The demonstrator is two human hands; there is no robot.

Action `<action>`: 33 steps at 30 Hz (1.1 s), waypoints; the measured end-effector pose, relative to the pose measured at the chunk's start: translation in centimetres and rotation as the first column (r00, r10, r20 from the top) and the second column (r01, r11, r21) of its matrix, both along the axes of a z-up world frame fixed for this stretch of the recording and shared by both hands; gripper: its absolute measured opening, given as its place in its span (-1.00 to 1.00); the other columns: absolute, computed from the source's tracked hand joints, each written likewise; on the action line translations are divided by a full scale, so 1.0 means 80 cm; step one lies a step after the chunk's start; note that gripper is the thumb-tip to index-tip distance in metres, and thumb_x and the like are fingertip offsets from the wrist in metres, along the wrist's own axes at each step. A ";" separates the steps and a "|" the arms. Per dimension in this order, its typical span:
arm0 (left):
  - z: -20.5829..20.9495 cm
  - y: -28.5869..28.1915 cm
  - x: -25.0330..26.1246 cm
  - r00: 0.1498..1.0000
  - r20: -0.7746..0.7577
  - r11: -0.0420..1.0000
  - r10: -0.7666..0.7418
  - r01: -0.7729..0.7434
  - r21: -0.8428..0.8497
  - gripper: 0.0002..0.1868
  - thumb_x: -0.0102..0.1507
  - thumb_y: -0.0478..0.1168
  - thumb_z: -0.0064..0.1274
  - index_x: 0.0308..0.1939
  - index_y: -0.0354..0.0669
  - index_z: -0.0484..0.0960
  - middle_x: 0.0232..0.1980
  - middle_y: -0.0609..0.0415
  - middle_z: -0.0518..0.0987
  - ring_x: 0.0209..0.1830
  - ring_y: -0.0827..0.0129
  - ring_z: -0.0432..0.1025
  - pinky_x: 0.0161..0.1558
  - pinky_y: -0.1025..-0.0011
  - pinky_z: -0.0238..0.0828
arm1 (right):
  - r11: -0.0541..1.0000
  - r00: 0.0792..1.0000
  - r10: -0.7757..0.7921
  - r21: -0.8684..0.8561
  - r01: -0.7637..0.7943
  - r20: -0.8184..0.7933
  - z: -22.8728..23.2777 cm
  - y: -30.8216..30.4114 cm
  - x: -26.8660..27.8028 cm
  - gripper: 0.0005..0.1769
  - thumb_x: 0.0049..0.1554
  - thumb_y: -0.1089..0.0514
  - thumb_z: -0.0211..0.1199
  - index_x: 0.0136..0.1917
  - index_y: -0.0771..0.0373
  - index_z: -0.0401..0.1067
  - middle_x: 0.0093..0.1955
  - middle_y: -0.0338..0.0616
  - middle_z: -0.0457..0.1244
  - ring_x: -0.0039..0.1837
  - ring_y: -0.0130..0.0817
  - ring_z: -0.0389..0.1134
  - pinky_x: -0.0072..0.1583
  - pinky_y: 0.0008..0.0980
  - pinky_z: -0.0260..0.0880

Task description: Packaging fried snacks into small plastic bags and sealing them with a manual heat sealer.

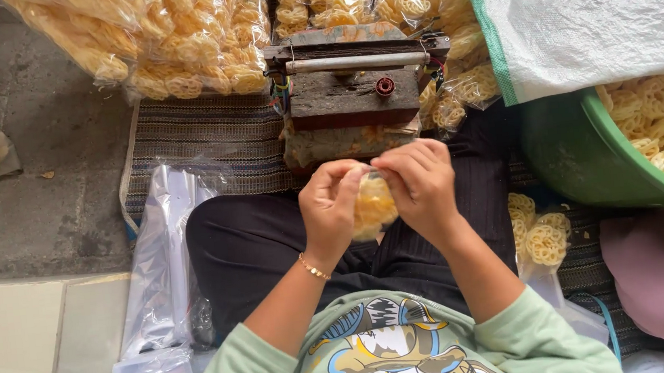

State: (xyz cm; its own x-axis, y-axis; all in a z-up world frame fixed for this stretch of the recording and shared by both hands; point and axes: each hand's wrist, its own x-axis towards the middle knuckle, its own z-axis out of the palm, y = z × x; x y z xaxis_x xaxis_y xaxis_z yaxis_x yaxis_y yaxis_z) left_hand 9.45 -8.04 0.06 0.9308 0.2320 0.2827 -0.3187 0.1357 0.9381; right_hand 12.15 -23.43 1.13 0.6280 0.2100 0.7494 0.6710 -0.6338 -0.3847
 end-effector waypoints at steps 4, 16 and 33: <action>0.021 0.018 -0.030 0.998 -0.044 0.992 0.049 -0.054 -0.118 -0.92 0.33 -0.33 0.11 -0.24 -0.26 0.69 -0.24 -0.01 0.69 -0.19 0.47 0.53 -0.12 0.42 0.54 | 1.000 0.999 -0.020 0.019 0.021 -0.028 0.012 -0.024 -0.028 -0.92 0.25 0.14 0.30 -0.06 0.02 0.61 -0.11 -0.42 0.43 -0.07 -0.37 0.44 0.29 -0.25 0.21; 0.046 0.012 -0.070 0.997 -0.042 0.984 -0.067 0.059 -0.168 -0.87 0.35 -0.33 0.05 -0.27 -0.31 0.63 -0.27 -0.05 0.67 -0.24 0.45 0.51 -0.14 0.44 0.49 | 1.000 0.998 0.021 0.024 -0.020 -0.064 0.037 -0.022 -0.080 -0.78 0.32 0.04 0.16 -0.11 0.06 0.55 -0.19 -0.42 0.40 -0.12 -0.37 0.43 0.30 -0.19 0.17; 0.096 0.040 -0.082 0.922 0.072 0.870 -0.380 0.382 -0.311 -0.13 0.19 0.33 0.29 0.28 -0.26 0.39 0.32 -0.15 0.51 0.35 0.15 0.43 0.40 0.13 0.34 | 0.831 0.577 0.548 0.475 -0.291 -0.605 0.032 -0.016 -0.149 -0.14 0.00 0.15 0.43 0.48 0.36 0.17 0.34 0.08 0.30 0.26 -0.18 0.40 0.27 -0.29 0.40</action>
